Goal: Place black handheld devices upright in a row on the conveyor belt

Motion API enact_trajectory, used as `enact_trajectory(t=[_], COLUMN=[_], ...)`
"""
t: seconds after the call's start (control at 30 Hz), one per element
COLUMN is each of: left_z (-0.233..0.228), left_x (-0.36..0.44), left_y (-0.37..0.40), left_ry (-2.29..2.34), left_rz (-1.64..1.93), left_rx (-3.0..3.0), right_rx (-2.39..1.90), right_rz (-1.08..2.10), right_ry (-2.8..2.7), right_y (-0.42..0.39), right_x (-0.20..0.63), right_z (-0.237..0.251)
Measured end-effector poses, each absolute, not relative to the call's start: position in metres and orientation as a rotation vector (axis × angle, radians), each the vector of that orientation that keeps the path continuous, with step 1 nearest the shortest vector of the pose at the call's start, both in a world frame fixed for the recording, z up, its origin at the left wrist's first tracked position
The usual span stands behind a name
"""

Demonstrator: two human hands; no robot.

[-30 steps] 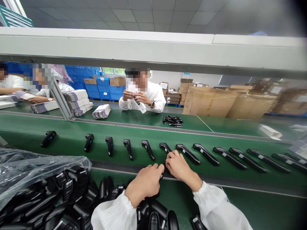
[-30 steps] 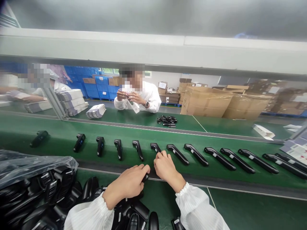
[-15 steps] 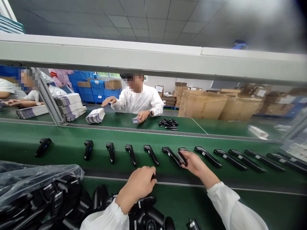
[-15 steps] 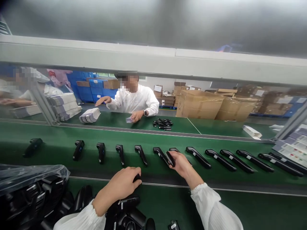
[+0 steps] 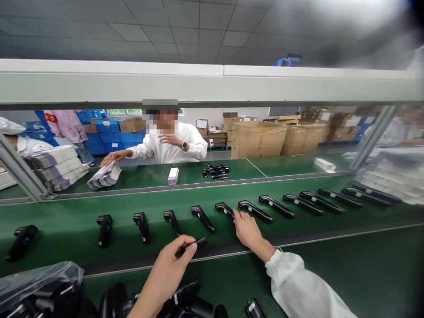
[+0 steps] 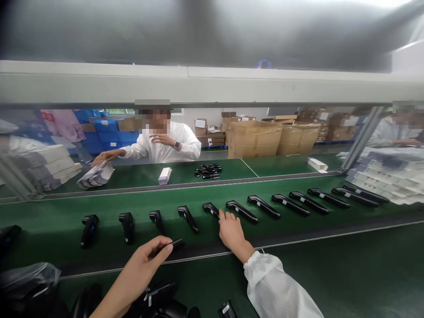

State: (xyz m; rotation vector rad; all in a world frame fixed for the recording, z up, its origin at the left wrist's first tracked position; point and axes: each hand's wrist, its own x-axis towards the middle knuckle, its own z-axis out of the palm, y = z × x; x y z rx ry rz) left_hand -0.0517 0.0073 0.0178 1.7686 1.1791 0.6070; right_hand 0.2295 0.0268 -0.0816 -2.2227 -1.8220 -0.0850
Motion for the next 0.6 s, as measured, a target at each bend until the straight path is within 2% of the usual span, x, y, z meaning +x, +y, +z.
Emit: enact_trajectory(t=[0.33, 0.43, 0.5, 0.6], left_z=[-0.029, -0.037, -0.042, -0.048], left_x=[0.005, 0.028, 0.037, 0.041], left_y=[-0.032, -0.035, -0.035, -0.033], left_ry=[1.065, 1.082, 1.029, 0.929], left_rz=[0.84, 0.92, 0.983, 1.085], left_rx=[0.963, 0.819, 0.685, 0.632], right_rx=[-2.236, -1.993, -1.654, -1.137], right_rz=[-0.137, -0.104, 0.229, 0.947], right_ry=[-1.709, -1.544, -1.527, -1.484], right_y=[0.044, 0.033, 0.019, 0.0], right_x=[0.241, 0.236, 0.225, 0.2], right_z=[-0.077, -0.069, -0.064, -0.06])
